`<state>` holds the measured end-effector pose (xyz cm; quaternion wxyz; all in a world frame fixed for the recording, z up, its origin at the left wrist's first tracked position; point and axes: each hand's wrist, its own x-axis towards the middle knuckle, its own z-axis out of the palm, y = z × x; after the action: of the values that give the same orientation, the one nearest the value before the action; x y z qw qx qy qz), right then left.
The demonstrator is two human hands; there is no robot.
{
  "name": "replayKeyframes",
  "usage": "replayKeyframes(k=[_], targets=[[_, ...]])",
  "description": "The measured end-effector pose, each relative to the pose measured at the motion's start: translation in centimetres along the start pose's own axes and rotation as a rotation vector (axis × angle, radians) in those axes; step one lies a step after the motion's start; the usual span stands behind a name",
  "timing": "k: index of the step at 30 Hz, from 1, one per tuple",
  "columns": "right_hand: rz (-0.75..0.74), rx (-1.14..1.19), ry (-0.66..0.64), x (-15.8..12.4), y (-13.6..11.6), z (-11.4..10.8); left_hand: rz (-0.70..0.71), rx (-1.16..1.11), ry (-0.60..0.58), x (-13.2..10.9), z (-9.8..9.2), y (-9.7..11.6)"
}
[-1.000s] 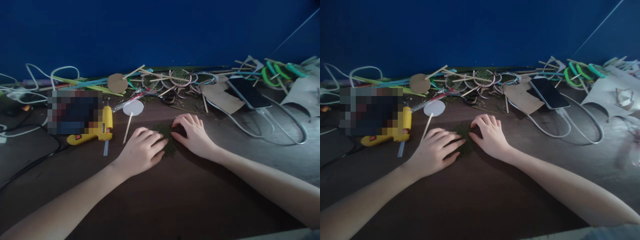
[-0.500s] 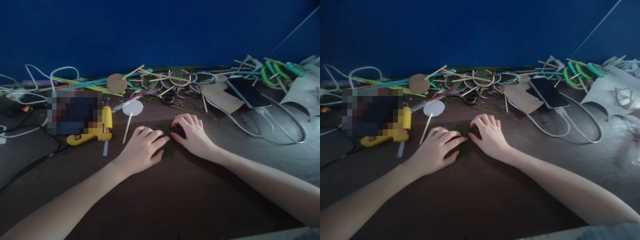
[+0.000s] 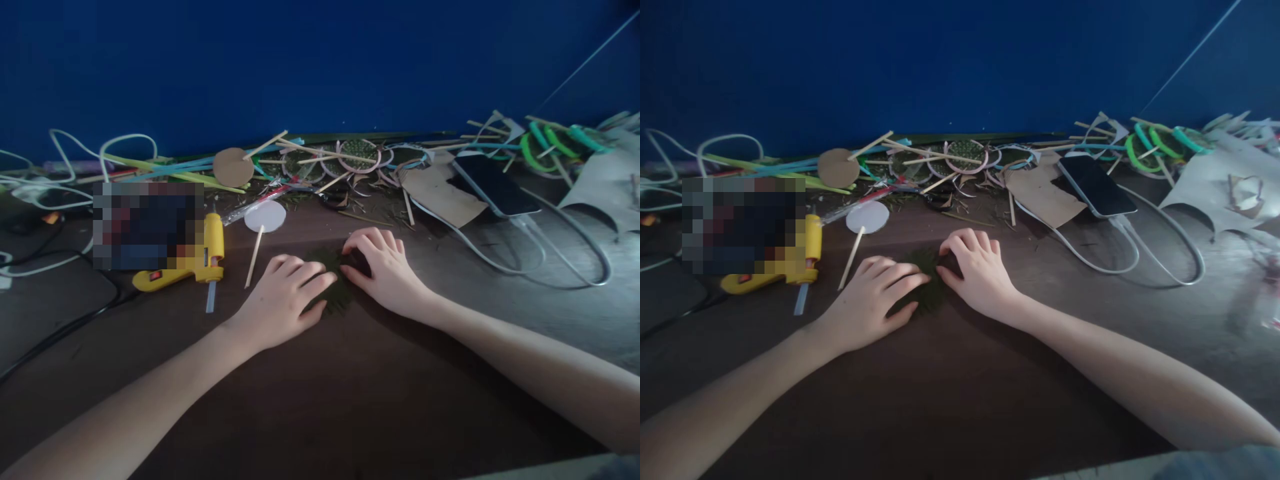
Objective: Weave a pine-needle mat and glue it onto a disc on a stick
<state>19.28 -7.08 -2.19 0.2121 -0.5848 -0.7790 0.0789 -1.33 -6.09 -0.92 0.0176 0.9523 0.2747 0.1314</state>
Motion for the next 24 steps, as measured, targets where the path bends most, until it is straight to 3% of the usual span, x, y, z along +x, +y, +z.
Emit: replayKeyframes(k=[7, 12, 20, 24], targets=[[0.004, 0.094, 0.026, 0.07, 0.12, -0.22, -0.190, -0.237, 0.037, 0.01, -0.34, -0.29], [-0.060, 0.111, 0.024, -0.01, -0.11, -0.72, -0.144, -0.284, 0.025, -0.06, -0.34, -0.43], [-0.198, -0.078, -0.046, -0.30, -0.32, -0.30, -0.226, -0.172, 0.073, 0.09, -0.38, -0.32], [-0.218, -0.113, -0.033, -0.36, -0.25, -0.16, -0.239, -0.109, 0.027, 0.33, -0.16, -0.40]])
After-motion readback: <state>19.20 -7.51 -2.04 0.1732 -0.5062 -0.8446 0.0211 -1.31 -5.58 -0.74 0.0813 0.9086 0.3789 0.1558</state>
